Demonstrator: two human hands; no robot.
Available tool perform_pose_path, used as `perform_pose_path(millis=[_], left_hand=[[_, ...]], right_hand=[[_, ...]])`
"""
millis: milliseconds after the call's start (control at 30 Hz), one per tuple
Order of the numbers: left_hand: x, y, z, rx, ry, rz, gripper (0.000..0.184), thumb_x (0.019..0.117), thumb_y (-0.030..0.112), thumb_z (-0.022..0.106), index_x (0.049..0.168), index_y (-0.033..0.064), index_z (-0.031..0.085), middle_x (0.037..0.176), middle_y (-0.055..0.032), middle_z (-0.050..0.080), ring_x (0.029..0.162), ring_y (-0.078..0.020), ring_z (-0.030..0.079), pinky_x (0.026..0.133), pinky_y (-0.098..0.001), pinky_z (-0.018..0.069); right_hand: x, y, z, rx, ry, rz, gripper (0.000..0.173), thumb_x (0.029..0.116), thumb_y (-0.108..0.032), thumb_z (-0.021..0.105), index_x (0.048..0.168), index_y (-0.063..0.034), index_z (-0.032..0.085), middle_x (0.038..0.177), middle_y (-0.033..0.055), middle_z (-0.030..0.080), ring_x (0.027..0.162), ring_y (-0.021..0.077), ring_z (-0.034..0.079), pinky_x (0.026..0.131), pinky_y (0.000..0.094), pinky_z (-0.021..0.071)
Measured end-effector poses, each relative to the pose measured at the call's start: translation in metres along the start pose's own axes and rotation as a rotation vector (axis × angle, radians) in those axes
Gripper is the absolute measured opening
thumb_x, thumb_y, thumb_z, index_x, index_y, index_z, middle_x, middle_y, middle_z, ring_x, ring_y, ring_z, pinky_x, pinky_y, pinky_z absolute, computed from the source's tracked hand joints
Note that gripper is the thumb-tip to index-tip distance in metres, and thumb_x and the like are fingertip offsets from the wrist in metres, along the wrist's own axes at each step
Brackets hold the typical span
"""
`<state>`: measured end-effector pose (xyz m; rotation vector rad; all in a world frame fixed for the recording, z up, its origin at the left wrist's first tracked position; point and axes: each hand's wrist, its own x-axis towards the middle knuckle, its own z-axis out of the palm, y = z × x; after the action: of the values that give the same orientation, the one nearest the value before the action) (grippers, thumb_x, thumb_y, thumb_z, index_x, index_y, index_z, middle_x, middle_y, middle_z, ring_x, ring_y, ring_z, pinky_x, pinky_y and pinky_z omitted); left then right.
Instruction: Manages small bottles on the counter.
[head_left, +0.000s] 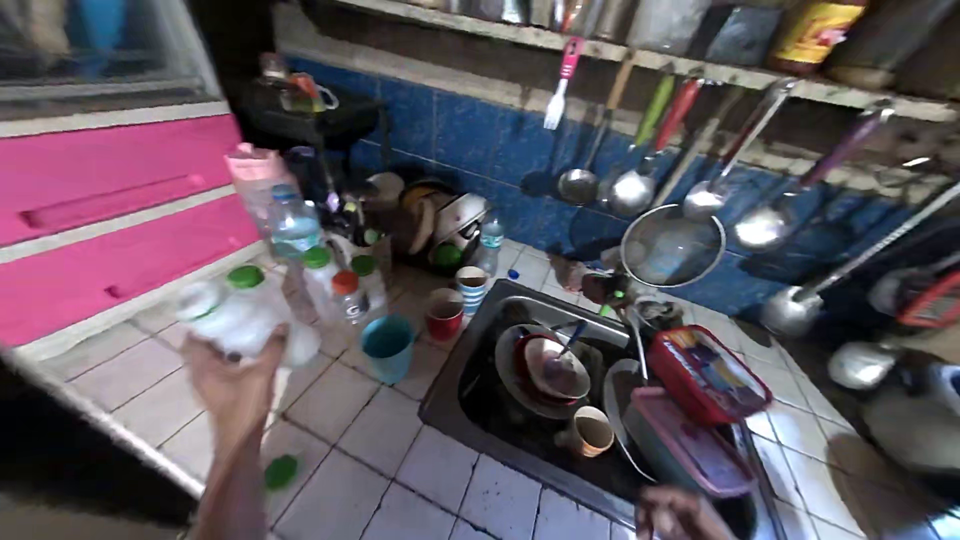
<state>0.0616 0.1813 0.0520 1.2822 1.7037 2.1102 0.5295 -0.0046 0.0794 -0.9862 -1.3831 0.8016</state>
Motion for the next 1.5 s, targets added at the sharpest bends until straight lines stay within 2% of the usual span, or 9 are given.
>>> perform_pose_path(millis=[167,267,333,533,800,1067,1167,1300,1500], left_hand=[[-0.069,0.102,0.041,-0.157,-0.37,-0.177,0.087,0.0872,0.023,0.075,0.151,-0.0096,0.026,0.137,-0.017,0.056,0.116,-0.0012,0.06,0.096,-0.02,0.0527],[-0.109,0.113,0.122,-0.427,-0.733,-0.43,0.08,0.0896,0.025,0.072,0.153,-0.0022,0.032,0.135,-0.0133,0.059,0.115,-0.0112,0.064,0.095,-0.0315,0.0572],[-0.134,0.11,0.178,-0.583,-0.883,-0.573,0.066,0.095,0.018,0.068,0.15,-0.0041,0.038,0.129,-0.0159,0.064,0.111,-0.0167,0.067,0.096,-0.0354,0.0579],[-0.177,0.087,0.313,-0.706,-1.07,-0.927,0.042,0.1044,0.021,0.055,0.14,0.0002,0.049,0.121,-0.0162,0.065,0.105,-0.0213,0.065,0.091,-0.041,0.0558],[-0.221,0.067,0.415,-0.611,-1.063,-1.192,0.057,0.1081,0.053,0.036,0.139,0.0083,0.053,0.116,-0.0167,0.065,0.097,-0.0252,0.064,0.083,-0.0466,0.0546],[-0.237,0.065,0.434,-0.645,-1.143,-1.158,0.046,0.1099,0.043,0.038,0.133,0.0076,0.056,0.11,-0.0123,0.065,0.093,-0.0202,0.063,0.08,-0.0411,0.0551],[-0.236,0.07,0.418,-0.634,-1.226,-1.08,0.043,0.1062,0.031,0.053,0.141,0.0064,0.05,0.115,-0.0148,0.065,0.097,-0.0215,0.065,0.084,-0.041,0.0568],[-0.227,0.08,0.398,-0.525,-1.289,-0.904,0.065,0.0993,0.022,0.065,0.155,0.0076,0.034,0.137,-0.02,0.057,0.118,-0.027,0.06,0.099,-0.0457,0.0523],[-0.214,0.084,0.392,-0.523,-1.268,-0.793,0.062,0.0985,0.015,0.065,0.152,0.0041,0.037,0.133,-0.018,0.059,0.116,-0.0225,0.061,0.098,-0.0395,0.0526]], right_hand=[[0.145,0.022,-0.027,-0.423,0.265,0.053,0.028,0.1044,-0.015,0.051,0.12,0.006,0.062,0.097,0.0073,0.067,0.077,0.0078,0.064,0.07,0.0278,0.0574],[0.237,0.053,-0.029,-0.619,0.241,0.233,0.047,0.1045,-0.023,0.058,0.141,0.0066,0.05,0.131,0.028,0.06,0.11,0.0326,0.066,0.095,0.0466,0.055],[0.28,0.07,-0.028,-0.742,0.199,0.326,0.063,0.1027,-0.03,0.062,0.149,0.0074,0.043,0.15,0.0352,0.043,0.135,0.047,0.05,0.113,0.0563,0.0412],[0.31,0.078,-0.03,-0.938,0.138,0.317,0.046,0.1074,-0.028,0.052,0.139,0.0061,0.055,0.147,0.0314,0.047,0.129,0.0443,0.056,0.108,0.0551,0.0456],[0.318,0.068,-0.063,-1.016,-0.17,0.352,0.049,0.1068,-0.026,0.055,0.145,0.0043,0.049,0.147,0.0273,0.048,0.128,0.0424,0.056,0.109,0.056,0.0447],[0.322,0.072,-0.072,-1.008,-0.239,0.313,0.053,0.1062,-0.029,0.056,0.149,-0.0005,0.047,0.15,0.0246,0.047,0.127,0.0403,0.058,0.106,0.0569,0.0463],[0.306,0.094,-0.084,-0.664,-0.132,0.28,0.061,0.1034,-0.029,0.061,0.155,-0.0043,0.04,0.158,0.0254,0.035,0.127,0.0327,0.056,0.105,0.0457,0.0495],[0.249,0.149,-0.071,-0.22,0.267,0.298,0.061,0.1023,-0.023,0.061,0.153,0.0015,0.039,0.15,0.0239,0.048,0.127,0.0264,0.058,0.104,0.0395,0.051],[0.191,0.168,-0.036,0.012,0.242,0.502,0.06,0.1073,-0.03,0.047,0.158,-0.0018,0.03,0.144,0.0191,0.054,0.122,0.0172,0.061,0.103,0.0352,0.0524]])
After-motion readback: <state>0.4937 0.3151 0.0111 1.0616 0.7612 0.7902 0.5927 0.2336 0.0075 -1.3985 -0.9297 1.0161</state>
